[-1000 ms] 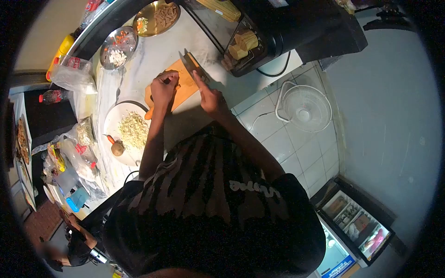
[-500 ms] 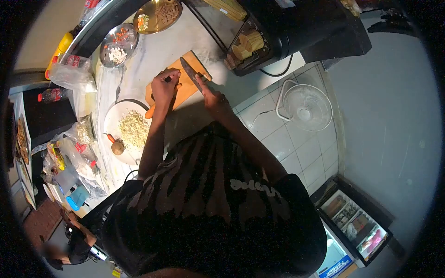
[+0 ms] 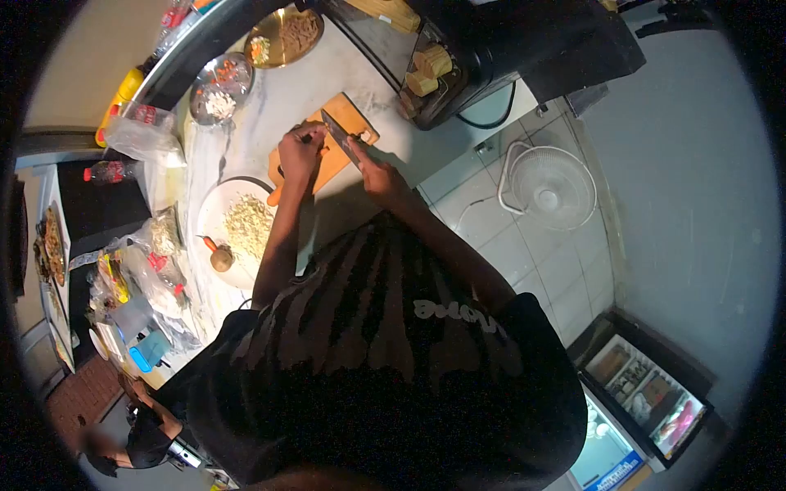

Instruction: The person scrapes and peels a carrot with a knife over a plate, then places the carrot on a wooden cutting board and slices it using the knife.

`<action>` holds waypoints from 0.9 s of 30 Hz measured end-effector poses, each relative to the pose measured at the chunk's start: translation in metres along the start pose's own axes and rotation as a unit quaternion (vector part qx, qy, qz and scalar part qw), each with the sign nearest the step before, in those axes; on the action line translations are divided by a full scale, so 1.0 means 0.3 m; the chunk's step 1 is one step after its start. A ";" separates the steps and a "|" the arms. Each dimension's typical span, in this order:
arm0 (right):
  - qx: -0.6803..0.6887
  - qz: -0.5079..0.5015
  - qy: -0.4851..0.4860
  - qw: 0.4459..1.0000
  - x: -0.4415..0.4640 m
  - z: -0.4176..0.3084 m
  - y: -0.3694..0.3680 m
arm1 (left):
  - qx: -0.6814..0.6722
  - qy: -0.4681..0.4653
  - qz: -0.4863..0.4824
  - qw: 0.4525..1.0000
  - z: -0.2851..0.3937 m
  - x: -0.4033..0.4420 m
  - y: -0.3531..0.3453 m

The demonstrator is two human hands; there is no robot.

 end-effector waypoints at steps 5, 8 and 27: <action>0.063 -0.002 0.071 0.995 0.019 0.019 -0.004 | 0.003 -0.032 -0.002 0.999 -0.030 -0.004 -0.013; 0.049 -0.052 0.013 0.997 0.017 0.020 0.001 | 0.011 -0.024 -0.002 1.000 -0.022 -0.008 -0.007; -0.138 -0.360 0.062 0.921 -0.189 -0.347 -0.379 | 0.146 0.123 0.324 0.926 -0.007 -0.704 0.590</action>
Point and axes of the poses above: each hand's wrist, its own x-axis towards the middle knuckle, its own y-axis out of the back of the hand, z = x × y, the point moved 9 cm from there along x, towards the middle knuckle, and after that the axes turned 12 degrees about -y, right-handed, at the moved point
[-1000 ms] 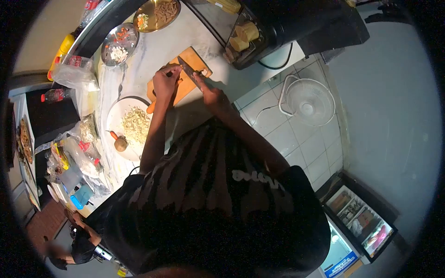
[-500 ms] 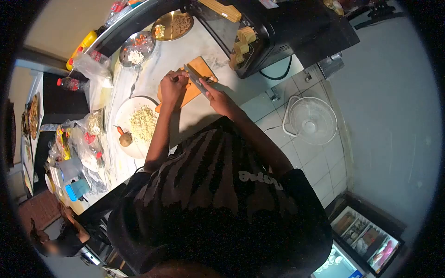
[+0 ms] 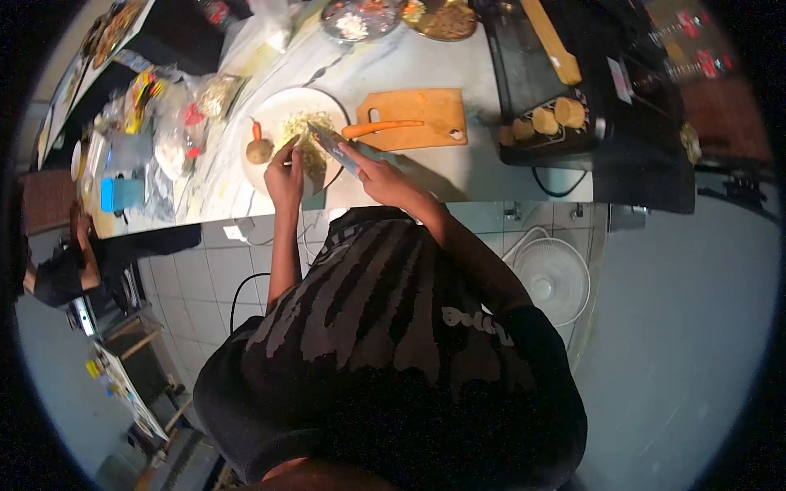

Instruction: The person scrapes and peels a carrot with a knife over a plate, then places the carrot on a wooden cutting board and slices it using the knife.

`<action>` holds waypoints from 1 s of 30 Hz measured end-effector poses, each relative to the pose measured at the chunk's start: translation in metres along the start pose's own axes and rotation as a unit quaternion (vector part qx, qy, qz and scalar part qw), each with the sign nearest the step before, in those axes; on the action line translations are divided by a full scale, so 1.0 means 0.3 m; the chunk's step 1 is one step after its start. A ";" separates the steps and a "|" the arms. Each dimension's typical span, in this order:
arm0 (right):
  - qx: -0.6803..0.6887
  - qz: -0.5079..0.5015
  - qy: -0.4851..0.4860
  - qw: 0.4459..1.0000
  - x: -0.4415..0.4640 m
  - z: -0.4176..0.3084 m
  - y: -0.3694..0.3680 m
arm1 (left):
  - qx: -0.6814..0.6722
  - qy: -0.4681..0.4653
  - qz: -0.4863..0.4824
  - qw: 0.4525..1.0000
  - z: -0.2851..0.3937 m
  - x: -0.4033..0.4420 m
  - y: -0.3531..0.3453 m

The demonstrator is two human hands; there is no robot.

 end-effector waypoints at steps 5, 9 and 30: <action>-0.004 -0.026 -0.005 1.000 0.024 0.001 -0.034 | 0.125 -0.056 -0.160 0.978 0.073 -0.086 -0.045; 0.010 -0.027 -0.011 1.000 0.024 0.007 -0.018 | 0.149 -0.077 -0.152 0.974 0.046 -0.095 -0.071; 0.108 0.325 0.038 0.939 -0.233 0.500 0.352 | -0.024 -0.237 -0.260 0.936 0.365 0.188 -0.628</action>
Point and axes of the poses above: each hand's wrist, its own x-axis towards the middle knuckle, its own y-axis out of the back of the hand, z = x × y, the point moved 9 cm from there along x, towards the middle knuckle, and after that the axes turned 12 degrees about -y, right-handed, at the moved point
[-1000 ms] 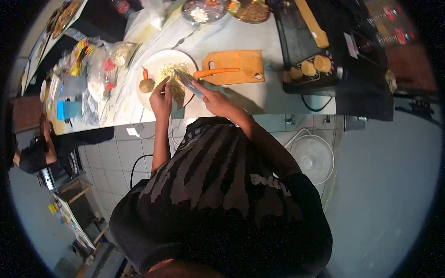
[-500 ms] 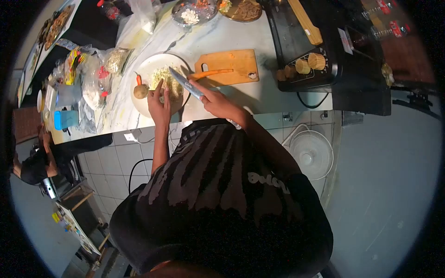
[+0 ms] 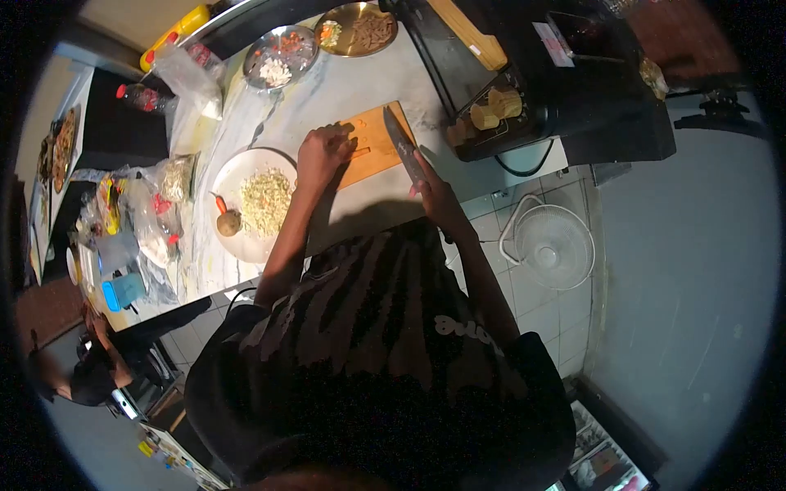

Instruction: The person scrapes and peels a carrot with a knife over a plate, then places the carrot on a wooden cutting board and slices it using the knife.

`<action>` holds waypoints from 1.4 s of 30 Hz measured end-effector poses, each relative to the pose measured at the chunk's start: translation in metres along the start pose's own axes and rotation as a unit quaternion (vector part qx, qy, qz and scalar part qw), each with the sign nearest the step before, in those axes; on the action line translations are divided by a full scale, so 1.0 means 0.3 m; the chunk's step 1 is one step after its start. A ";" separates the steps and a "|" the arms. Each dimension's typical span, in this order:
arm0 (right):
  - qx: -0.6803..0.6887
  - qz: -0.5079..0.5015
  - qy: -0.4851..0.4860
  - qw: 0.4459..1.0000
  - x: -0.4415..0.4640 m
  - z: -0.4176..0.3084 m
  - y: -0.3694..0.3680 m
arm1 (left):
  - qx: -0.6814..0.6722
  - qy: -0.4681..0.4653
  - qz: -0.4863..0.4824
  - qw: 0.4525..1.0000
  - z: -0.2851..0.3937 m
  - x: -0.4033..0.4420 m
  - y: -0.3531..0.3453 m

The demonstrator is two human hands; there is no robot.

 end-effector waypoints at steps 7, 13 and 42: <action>0.103 -0.023 -0.166 0.980 -0.026 0.099 -0.005 | -0.003 -0.010 -0.059 0.998 -0.018 0.077 -0.126; 0.112 0.000 -0.149 0.983 -0.065 0.076 0.002 | 0.000 0.025 -0.109 0.994 -0.044 0.040 -0.160; 0.121 0.102 -0.103 0.982 -0.119 0.048 0.062 | -0.501 0.186 -0.104 0.839 0.077 -0.001 -0.274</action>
Point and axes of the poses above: each hand's wrist, its own x-axis towards the middle knuckle, its own y-axis out of the back of the hand, z = x × y, the point moved 9 cm from there along x, towards the middle knuckle, and after that the axes turned 12 degrees about -y, right-handed, at the moved point
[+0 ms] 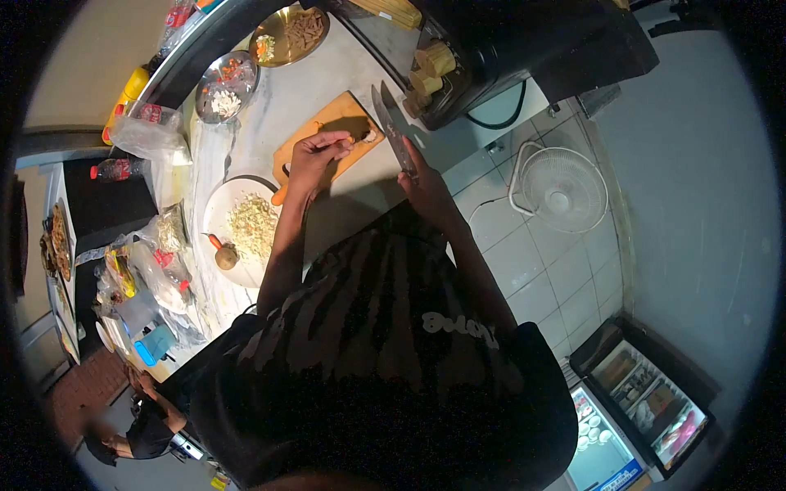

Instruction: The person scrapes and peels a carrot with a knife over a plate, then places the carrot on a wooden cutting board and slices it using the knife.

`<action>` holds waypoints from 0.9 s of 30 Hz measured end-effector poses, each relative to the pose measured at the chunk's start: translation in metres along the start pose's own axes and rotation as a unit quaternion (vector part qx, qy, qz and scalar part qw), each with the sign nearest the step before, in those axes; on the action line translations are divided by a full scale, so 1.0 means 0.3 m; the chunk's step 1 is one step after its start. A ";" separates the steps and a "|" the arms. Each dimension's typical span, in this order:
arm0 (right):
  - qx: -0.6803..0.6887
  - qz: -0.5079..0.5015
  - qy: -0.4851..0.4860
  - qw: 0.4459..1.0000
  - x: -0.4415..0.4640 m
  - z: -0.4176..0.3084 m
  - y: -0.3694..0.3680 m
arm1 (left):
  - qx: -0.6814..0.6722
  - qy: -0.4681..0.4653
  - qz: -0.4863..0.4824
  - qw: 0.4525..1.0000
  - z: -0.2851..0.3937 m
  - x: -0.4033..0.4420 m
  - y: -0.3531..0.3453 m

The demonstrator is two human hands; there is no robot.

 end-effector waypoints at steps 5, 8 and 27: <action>0.010 0.008 -0.002 1.000 -0.005 0.032 0.015 | -0.068 0.067 -0.012 0.995 -0.082 -0.042 -0.009; -0.012 0.015 -0.020 1.000 -0.016 0.046 0.007 | -0.120 0.098 0.008 0.988 -0.083 -0.064 -0.024; 0.018 0.094 0.082 0.992 0.035 -0.112 -0.077 | -0.017 0.017 -0.036 0.999 -0.037 -0.075 -0.006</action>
Point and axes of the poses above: each hand's wrist, its own x-axis towards the middle knuckle, its own y-axis out of the back of the hand, z = x × y, the point moved 9 cm from there along x, towards the middle knuckle, and after that the axes turned 12 degrees about -y, right-handed, at the moved point
